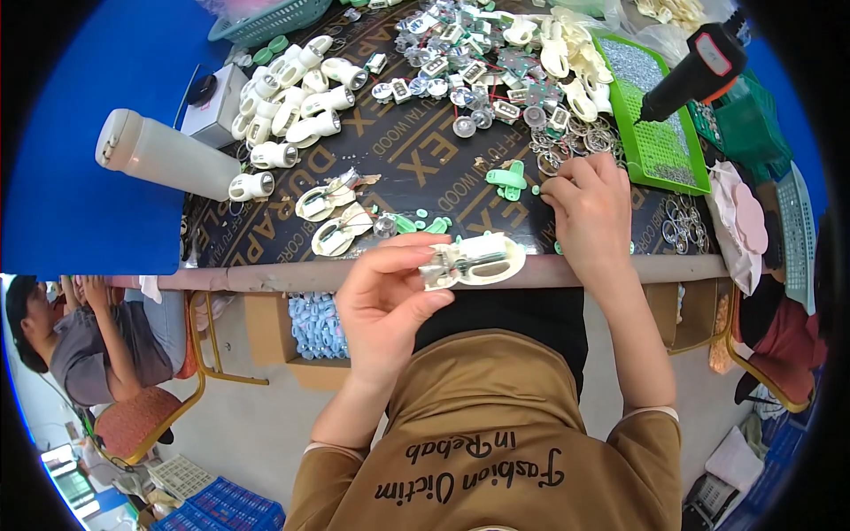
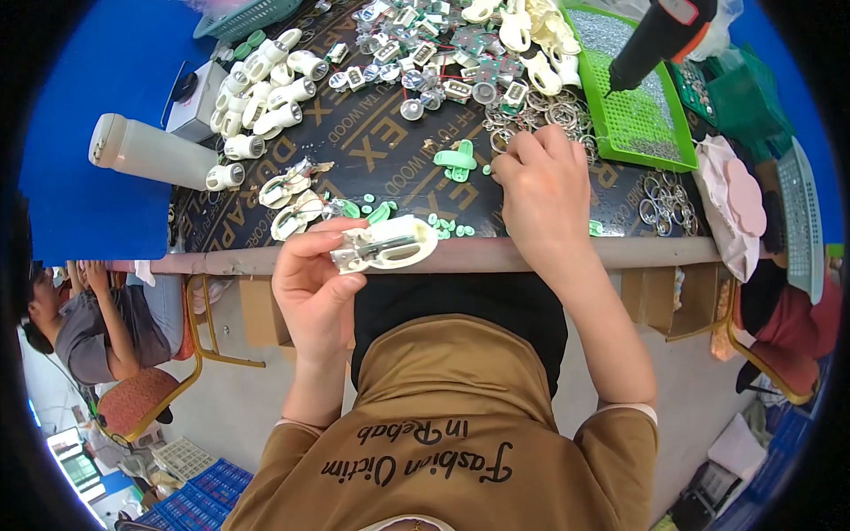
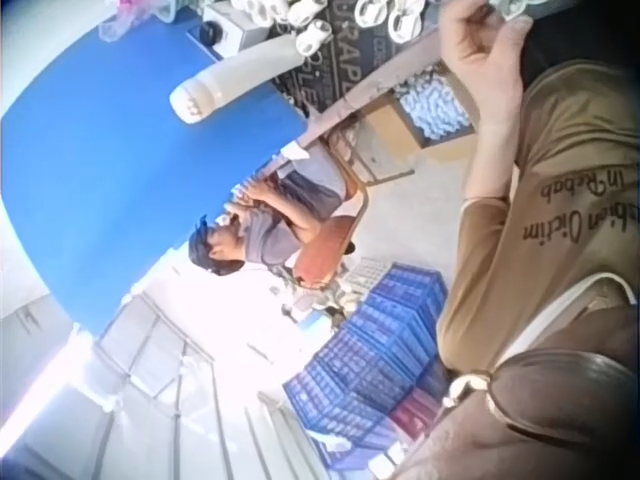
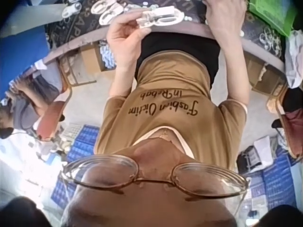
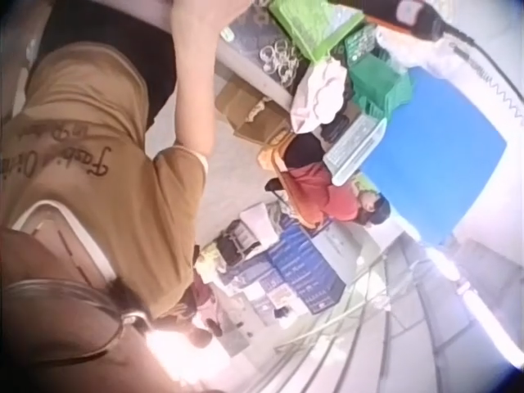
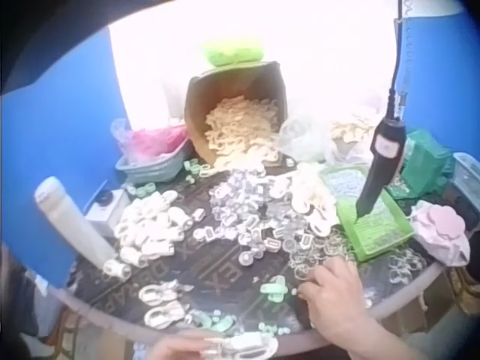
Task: Assembling small plastic toy housings with internal components and attaching keychains.
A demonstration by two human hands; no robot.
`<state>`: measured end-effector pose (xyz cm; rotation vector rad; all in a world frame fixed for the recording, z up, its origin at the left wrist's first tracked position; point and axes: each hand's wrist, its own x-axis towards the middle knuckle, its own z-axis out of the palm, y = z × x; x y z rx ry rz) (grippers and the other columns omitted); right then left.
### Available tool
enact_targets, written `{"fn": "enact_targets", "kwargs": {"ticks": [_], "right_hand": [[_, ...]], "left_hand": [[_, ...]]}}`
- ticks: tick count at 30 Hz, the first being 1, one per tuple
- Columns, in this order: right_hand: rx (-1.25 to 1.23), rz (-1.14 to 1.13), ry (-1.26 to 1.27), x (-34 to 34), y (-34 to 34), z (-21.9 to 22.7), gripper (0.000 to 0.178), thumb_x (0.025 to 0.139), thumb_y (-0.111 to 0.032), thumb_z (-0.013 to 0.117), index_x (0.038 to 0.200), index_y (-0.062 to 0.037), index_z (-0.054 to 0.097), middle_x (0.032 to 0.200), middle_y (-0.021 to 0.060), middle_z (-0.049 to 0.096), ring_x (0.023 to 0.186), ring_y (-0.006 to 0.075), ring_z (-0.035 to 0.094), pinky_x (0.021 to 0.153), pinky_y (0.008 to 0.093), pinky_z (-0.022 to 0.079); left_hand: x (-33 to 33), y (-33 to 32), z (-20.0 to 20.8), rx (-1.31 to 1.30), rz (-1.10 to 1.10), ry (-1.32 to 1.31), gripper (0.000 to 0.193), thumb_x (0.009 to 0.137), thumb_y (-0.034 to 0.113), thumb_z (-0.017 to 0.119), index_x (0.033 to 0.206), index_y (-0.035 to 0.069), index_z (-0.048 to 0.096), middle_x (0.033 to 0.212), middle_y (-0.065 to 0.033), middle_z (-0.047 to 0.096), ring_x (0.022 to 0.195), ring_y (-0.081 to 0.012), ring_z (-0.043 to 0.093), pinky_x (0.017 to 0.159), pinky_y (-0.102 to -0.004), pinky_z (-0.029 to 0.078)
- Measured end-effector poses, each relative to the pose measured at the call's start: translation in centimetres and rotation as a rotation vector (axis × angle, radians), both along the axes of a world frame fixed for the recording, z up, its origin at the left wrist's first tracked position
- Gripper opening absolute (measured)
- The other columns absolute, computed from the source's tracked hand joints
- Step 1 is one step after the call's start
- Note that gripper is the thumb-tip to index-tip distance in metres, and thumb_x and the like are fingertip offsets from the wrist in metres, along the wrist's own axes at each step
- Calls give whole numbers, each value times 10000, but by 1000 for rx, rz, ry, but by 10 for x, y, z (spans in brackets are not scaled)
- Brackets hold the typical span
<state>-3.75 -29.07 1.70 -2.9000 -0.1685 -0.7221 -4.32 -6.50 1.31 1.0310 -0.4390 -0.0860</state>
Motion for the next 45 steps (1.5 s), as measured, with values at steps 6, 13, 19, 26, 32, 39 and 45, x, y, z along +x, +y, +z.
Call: {"fn": "enact_targets", "kwargs": {"ticks": [6,13,19,26,32,39,45], "right_hand": [[93,32,73,0,-4,1,107,663,-30,641,761,-60,613,766,40,550,819,236,501,735,350,378],[151,48,77,2,-4,7,98,671,-42,644,767,-54,627,782,42,580,806,227,510,739,350,379],[62,129,40,11,-8,2,44,674,-63,637,713,-80,650,710,12,579,761,188,500,716,318,371],[391,200,51,-5,-1,18,82,640,-62,668,682,-62,598,705,38,589,713,212,512,657,325,383],[380,385,-163,-37,29,60,173,585,-114,697,734,-89,613,734,4,578,668,201,503,607,315,364],[135,410,-324,-34,38,56,255,513,-159,597,750,-66,608,722,-4,555,650,158,494,597,301,338],[58,370,-357,-38,43,58,289,495,-162,569,757,-45,612,722,8,555,624,152,491,612,289,332]], "left_hand": [[-1,-5,9,92,56,-89,325,707,-140,619,998,-36,519,1133,-201,500,984,-208,551,800,-296,504],[3,-2,5,73,109,-62,345,712,-128,626,1020,-32,504,1135,-201,498,1020,-218,535,817,-303,496],[4,-3,7,83,67,-91,343,716,-126,624,1023,-33,503,1134,-205,496,1032,-218,527,831,-313,490],[2,-8,9,110,99,-98,335,717,-126,627,1016,-30,508,1153,-191,481,1020,-206,530,823,-303,498],[-6,-15,15,362,274,-273,305,655,-62,719,924,2,592,1043,-163,569,921,-208,578,746,-268,498],[-10,-17,26,526,373,-468,302,628,-32,748,898,15,621,1015,-156,590,786,-193,606,641,-245,507],[-11,-16,30,596,437,-604,306,620,-19,757,897,17,632,1009,-158,591,782,-203,613,638,-267,520]]}}
